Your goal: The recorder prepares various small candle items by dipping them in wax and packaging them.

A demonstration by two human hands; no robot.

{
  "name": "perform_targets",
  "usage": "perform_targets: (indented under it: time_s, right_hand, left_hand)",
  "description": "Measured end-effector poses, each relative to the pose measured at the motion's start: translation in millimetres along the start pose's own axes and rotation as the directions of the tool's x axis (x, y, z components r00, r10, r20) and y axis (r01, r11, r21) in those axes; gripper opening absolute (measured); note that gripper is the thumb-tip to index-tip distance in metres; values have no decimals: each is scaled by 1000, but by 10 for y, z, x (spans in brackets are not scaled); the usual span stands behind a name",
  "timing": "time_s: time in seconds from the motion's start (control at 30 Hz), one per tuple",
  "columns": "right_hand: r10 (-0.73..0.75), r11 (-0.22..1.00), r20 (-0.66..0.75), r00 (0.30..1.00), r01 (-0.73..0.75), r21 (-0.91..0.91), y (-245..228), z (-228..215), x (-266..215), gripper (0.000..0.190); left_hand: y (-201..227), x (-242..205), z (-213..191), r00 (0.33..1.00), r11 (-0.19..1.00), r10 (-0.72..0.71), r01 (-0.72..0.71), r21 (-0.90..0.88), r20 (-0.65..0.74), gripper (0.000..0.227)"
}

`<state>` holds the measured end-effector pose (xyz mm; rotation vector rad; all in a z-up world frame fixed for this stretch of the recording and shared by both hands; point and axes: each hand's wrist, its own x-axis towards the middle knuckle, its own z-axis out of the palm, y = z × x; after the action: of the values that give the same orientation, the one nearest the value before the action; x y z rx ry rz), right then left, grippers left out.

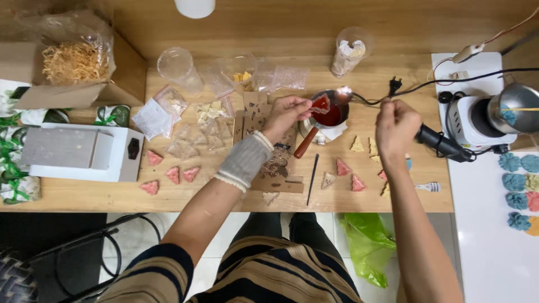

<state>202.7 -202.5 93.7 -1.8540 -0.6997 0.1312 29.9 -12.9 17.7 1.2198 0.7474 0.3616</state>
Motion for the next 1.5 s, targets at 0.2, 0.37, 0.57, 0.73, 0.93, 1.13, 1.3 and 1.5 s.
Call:
perform_targets:
  time_s: [0.2,0.37,0.57,0.73,0.93,1.13,1.3,1.5]
  right_hand:
    - [16,982,90,996,1,-190,139,245,-108,41]
    - [119,933,182,976,-47,-357,253,318,-142,47]
    - [149,846,308,940,40,-532,-160,-89,-297,43]
    - [-23,966,381,924,118,-228,-659,-710,-706,56]
    - [65,954,423,904,68,-292,-541,-1106,-1161,71]
    - [34,957,309,950,58,-286,-135,-1374,-1432,61]
    - [181,931,254,950,-82,-356,98,-1477,-1621,52]
    - [313,877,147,938,-226,-424,729,-1360,-1874,47]
  left_hand:
    - [221,-284,-162,1000,1000,15,-15,-13,18,12]
    - [337,-508,-120,996,998,55,-54,-12,68,15]
    - [362,-781,158,989,997,60,-52,-61,139,21]
    - [190,-946,556,963,996,77,-64,-57,259,23]
    - [-170,-1084,1103,937,999,-1,18,-44,351,20]
    - [-495,-1089,1478,914,999,-11,-9,48,406,22]
    - [-814,-1066,1682,889,998,-48,26,54,455,26]
    - [-1259,-998,1539,929,984,-110,50,174,355,31]
